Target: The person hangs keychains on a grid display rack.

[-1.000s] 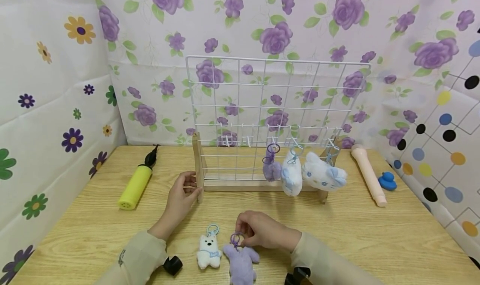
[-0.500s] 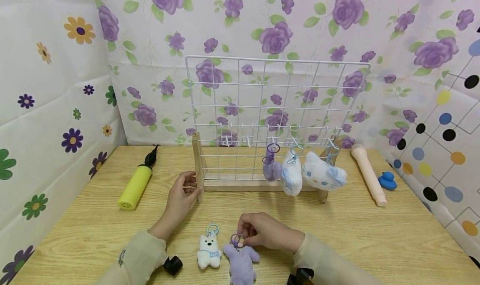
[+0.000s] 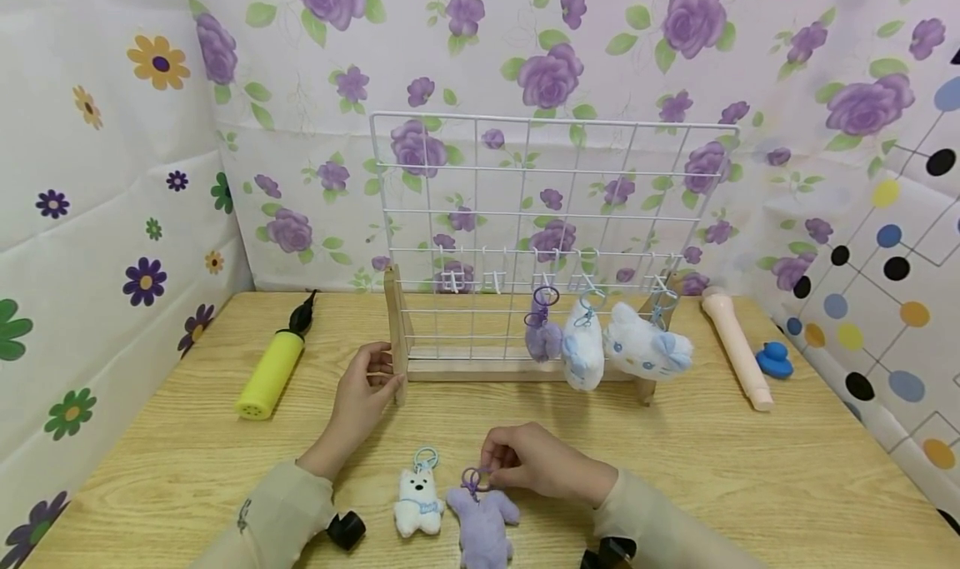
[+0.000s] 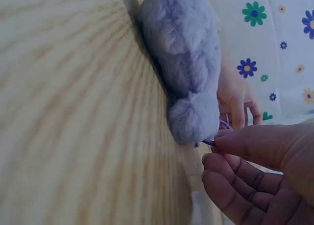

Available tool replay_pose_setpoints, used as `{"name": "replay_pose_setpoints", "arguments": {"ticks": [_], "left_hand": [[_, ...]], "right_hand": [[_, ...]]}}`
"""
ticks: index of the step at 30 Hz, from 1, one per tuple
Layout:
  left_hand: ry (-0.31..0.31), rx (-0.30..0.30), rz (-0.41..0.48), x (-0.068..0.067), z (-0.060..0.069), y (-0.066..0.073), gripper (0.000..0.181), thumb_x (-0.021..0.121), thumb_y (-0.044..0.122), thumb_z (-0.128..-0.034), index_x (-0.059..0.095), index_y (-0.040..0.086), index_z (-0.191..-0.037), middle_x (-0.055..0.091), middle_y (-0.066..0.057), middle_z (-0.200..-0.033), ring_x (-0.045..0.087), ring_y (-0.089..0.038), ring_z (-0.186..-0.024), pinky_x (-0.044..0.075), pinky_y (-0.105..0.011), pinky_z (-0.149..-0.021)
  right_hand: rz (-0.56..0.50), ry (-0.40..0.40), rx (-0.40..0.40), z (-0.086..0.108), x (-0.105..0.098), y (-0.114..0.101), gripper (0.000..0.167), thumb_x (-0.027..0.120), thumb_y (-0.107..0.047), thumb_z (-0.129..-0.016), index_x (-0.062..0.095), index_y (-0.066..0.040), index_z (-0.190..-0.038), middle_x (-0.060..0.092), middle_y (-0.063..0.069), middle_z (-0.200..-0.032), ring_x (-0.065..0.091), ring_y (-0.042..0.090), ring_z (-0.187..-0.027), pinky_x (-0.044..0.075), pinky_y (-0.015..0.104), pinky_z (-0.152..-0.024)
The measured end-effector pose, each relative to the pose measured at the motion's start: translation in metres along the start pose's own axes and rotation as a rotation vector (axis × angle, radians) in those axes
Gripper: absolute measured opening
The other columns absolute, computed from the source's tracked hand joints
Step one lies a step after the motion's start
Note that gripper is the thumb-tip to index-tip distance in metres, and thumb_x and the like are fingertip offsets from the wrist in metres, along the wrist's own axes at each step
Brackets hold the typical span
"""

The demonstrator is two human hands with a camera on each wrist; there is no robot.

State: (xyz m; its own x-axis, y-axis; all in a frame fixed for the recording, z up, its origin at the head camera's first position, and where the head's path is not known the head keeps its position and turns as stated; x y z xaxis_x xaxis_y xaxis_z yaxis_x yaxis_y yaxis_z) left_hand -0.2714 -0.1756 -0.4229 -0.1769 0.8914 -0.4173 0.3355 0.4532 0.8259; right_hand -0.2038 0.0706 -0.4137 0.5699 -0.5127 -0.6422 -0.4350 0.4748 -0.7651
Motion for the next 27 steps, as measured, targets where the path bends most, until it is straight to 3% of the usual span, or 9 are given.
{"name": "replay_pose_setpoints", "arguments": {"ticks": [5,12,17,27], "left_hand": [[-0.020,-0.035,0.006,0.000,-0.001,-0.001,0.047,0.067,-0.003,-0.0861,0.048,-0.001,-0.128,0.059,-0.018,-0.110,0.060,-0.025,-0.095,0.052,-0.018,-0.077],[-0.023,-0.034,0.005,0.000,-0.001,-0.001,0.046,0.067,-0.001,-0.0868,0.047,-0.001,-0.129,0.059,-0.017,-0.110,0.059,-0.024,-0.095,0.052,-0.018,-0.077],[-0.031,-0.042,0.015,0.000,-0.001,-0.001,0.046,0.067,0.000,-0.0870,0.047,0.000,-0.129,0.058,-0.016,-0.111,0.059,-0.023,-0.096,0.052,-0.017,-0.077],[-0.027,-0.037,0.012,0.000,-0.001,-0.001,0.046,0.067,-0.001,-0.0866,0.047,0.000,-0.129,0.058,-0.016,-0.111,0.059,-0.023,-0.095,0.052,-0.017,-0.076]], "right_hand": [[-0.027,0.014,0.004,0.003,-0.003,-0.002,0.004,0.067,-0.009,-0.089,0.064,-0.012,-0.091,0.064,-0.004,-0.078,0.054,-0.002,-0.068,0.048,0.016,-0.062],[-0.028,0.040,0.001,0.007,-0.007,-0.004,0.006,0.063,-0.007,-0.091,0.065,-0.013,-0.093,0.064,-0.004,-0.081,0.054,-0.001,-0.070,0.049,0.017,-0.061],[-0.010,0.054,-0.043,0.010,-0.013,-0.012,0.004,0.062,-0.010,-0.093,0.064,-0.007,-0.093,0.066,-0.001,-0.082,0.055,-0.004,-0.070,0.051,0.016,-0.064],[-0.011,0.081,-0.094,0.015,-0.023,-0.026,0.005,0.063,-0.011,-0.093,0.064,-0.007,-0.092,0.066,0.000,-0.080,0.052,-0.004,-0.068,0.050,0.016,-0.061]]}}
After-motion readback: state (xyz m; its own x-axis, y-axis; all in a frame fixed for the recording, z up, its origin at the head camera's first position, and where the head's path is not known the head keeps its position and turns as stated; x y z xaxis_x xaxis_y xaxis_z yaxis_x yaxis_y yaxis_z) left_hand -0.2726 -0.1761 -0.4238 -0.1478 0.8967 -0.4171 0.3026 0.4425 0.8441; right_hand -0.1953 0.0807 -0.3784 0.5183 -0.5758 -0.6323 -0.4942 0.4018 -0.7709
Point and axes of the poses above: each hand's wrist, its own z-axis away from the middle knuckle, its own x-axis out of the palm, y = z × x, the point moved 4 cm from there along -z, towards the middle knuckle
